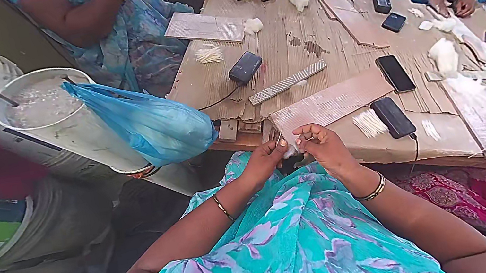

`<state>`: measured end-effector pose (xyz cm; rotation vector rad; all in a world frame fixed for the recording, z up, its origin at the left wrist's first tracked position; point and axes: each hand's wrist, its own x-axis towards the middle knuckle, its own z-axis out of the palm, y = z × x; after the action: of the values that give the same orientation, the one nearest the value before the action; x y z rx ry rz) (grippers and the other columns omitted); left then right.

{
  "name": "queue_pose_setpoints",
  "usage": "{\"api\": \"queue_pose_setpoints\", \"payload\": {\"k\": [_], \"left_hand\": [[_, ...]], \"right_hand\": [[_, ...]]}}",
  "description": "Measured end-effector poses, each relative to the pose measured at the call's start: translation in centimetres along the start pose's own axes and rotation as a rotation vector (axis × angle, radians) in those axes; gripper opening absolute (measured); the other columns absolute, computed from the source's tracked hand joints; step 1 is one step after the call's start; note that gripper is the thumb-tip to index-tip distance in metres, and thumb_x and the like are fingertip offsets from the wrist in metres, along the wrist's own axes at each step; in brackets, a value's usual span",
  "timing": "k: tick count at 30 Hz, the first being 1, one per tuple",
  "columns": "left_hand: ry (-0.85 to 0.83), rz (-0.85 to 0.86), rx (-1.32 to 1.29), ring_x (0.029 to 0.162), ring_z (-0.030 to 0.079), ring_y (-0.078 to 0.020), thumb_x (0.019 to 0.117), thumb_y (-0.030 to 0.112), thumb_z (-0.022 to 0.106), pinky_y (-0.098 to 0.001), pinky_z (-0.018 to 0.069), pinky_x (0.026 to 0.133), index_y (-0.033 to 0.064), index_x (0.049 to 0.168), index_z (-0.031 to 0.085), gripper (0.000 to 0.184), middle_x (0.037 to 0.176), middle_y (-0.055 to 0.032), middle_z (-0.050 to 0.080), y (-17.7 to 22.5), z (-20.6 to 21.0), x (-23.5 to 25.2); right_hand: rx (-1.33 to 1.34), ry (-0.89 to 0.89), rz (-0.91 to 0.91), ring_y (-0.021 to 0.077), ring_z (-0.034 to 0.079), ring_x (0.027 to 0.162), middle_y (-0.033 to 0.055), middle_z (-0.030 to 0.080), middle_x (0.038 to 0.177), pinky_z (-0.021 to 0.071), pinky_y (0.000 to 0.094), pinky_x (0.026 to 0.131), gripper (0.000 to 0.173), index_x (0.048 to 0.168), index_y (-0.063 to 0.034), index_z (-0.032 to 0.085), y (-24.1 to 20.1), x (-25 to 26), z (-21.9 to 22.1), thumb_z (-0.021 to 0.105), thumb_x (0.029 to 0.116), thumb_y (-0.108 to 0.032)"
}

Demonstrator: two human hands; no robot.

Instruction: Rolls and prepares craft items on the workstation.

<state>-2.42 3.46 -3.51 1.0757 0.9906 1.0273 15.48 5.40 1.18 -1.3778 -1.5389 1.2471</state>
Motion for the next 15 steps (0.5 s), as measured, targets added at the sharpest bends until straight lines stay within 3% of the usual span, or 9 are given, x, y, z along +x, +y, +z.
{"api": "queue_pose_setpoints", "payload": {"k": [3,9,15], "left_hand": [[0.009,-0.004,0.013,0.062,0.053,-0.0018,0.1047,0.017,0.060,-0.0178,0.0450,0.062,0.0057,0.090,0.064,0.019,0.071,0.0039,0.058,-0.07,0.12,0.05],[0.034,-0.011,0.008,0.065,0.055,-0.0034,0.1010,0.009,0.065,-0.0191,0.0469,0.064,0.0034,0.093,0.066,0.010,0.075,0.0023,0.061,-0.10,0.14,-0.03],[0.054,0.012,0.063,0.067,0.056,-0.0044,0.1017,0.010,0.064,-0.0202,0.0477,0.066,0.0033,0.096,0.067,0.009,0.077,0.0009,0.061,-0.19,-0.19,0.08]], "right_hand": [[-0.022,-0.025,-0.026,0.0073,0.062,0.070,0.0033,0.066,0.089,0.0529,0.0212,0.065,0.019,0.115,-0.0048,0.066,0.31,-0.12,0.04,0.066,0.0964,0.000],[-0.004,0.010,-0.040,0.0064,0.060,0.068,0.0027,0.065,0.087,0.0522,0.0209,0.064,0.019,0.117,-0.0048,0.065,0.96,0.07,-0.05,0.063,0.0983,-0.002],[0.077,-0.102,0.066,0.0093,0.064,0.080,0.0050,0.067,0.105,0.0537,0.0240,0.070,0.034,0.132,-0.0071,0.056,0.65,0.40,-0.45,0.065,0.0991,-0.007]]}}
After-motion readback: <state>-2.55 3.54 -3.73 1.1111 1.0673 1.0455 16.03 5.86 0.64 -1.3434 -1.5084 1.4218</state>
